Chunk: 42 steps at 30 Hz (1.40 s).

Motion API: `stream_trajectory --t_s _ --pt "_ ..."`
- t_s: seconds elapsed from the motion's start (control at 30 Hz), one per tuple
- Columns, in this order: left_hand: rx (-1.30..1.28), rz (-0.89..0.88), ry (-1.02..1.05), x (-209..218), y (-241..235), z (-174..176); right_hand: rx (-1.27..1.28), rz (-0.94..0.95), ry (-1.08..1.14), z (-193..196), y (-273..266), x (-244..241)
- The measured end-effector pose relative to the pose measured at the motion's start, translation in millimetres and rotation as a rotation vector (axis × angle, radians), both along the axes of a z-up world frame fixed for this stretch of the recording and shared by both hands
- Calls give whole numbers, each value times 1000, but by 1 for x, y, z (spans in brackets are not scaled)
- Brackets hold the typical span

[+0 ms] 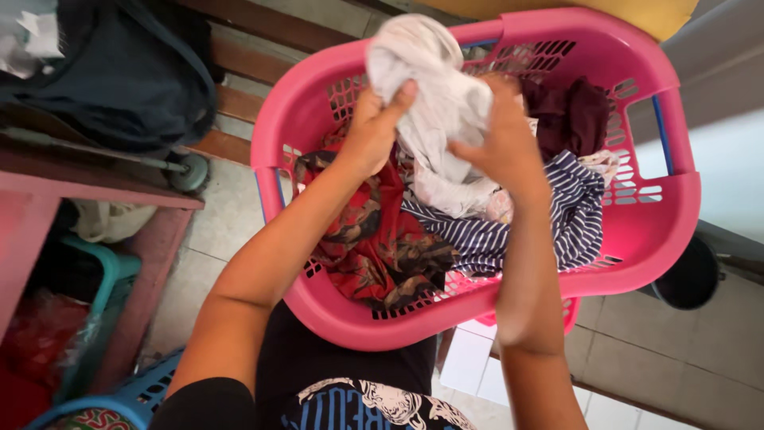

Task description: The person repeatedly picks up garments from a pink laundry basket, unfolds and refolds them by hand, and places them back into the same basket. The person handles multiple patterned and striped garments one at a time throughout the clip.

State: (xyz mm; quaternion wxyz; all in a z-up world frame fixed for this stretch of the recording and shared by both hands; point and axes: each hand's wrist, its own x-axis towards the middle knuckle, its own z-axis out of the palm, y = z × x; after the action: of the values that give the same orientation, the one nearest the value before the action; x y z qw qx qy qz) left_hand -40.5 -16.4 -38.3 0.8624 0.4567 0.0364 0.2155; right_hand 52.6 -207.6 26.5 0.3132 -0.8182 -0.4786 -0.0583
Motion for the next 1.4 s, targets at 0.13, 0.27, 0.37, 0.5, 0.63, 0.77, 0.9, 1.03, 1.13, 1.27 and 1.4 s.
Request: stream_trajectory --t_s 0.13,0.27,0.37,0.5,0.63,0.77,0.9,1.03,1.13,1.27,1.4 --pt "-126 201 -158 -24 11 29 -454 -470 1 -35 -5 24" --pt "699 408 705 -26 38 65 276 -232 578 -35 -35 51" --pt "1476 186 993 -36 47 82 652 0 1207 -26 -29 37" --pt "1062 265 -150 -37 18 73 417 178 959 -5 -13 4" --pt "1067 -29 20 -15 -7 25 348 112 655 8 -14 -5" --pt "174 -198 -52 10 18 -17 69 -419 -68 -2 -17 15" --pt "-227 -279 -53 14 37 -15 -73 -471 324 -17 -25 38" --pt "473 -341 -132 12 44 20 597 197 1116 -20 -43 31" --pt "766 -375 -185 10 27 29 773 331 1307 -22 -43 18" --pt "726 -560 -236 10 12 7 844 238 1249 -16 -39 27" --pt "-336 -697 -122 1 24 -27 340 -139 622 -3 -43 35"
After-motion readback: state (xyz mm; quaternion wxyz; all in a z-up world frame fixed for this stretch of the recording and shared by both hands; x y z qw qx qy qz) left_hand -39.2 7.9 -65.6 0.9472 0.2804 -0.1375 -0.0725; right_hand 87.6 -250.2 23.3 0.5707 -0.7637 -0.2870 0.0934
